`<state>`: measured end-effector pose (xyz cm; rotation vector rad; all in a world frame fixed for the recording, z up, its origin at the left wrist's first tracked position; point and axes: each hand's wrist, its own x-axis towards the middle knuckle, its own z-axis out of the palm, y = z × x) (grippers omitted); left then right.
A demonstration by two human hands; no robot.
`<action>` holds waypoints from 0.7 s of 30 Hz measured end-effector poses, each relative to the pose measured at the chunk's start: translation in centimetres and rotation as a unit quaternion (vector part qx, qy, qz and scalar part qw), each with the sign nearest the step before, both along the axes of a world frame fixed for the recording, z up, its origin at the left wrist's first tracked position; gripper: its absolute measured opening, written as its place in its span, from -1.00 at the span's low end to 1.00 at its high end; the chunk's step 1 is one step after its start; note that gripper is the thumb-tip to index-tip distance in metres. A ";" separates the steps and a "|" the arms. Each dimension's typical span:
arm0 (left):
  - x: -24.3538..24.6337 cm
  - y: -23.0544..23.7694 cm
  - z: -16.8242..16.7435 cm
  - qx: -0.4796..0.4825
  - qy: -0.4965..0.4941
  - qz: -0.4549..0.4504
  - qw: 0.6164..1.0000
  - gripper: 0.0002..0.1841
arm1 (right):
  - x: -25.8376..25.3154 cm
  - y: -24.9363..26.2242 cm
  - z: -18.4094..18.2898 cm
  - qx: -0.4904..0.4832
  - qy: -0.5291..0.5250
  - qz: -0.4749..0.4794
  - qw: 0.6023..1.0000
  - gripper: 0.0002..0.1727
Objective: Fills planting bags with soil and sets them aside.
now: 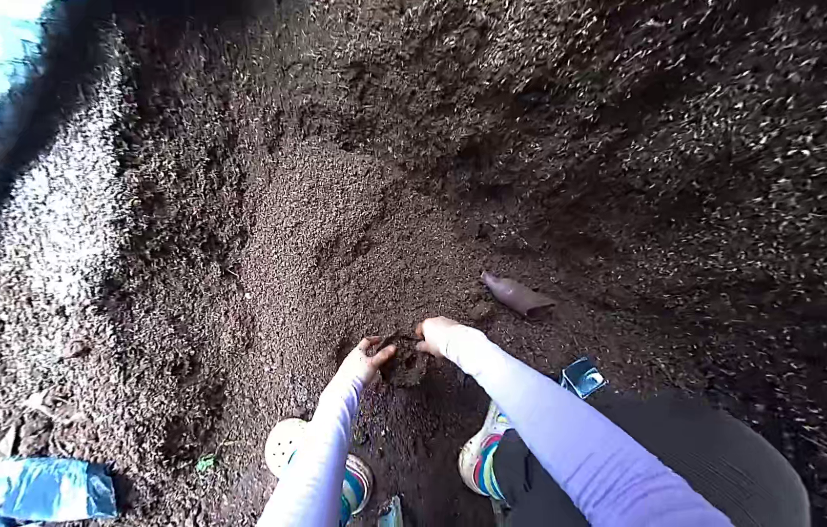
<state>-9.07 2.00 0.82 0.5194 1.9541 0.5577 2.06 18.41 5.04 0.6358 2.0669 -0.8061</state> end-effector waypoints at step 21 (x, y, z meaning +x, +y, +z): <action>1.7 2.2 -2.0 0.249 0.108 -0.046 0.961 -0.76 | -20.4 13.1 -5.7 0.140 0.407 -0.073 0.900 -0.48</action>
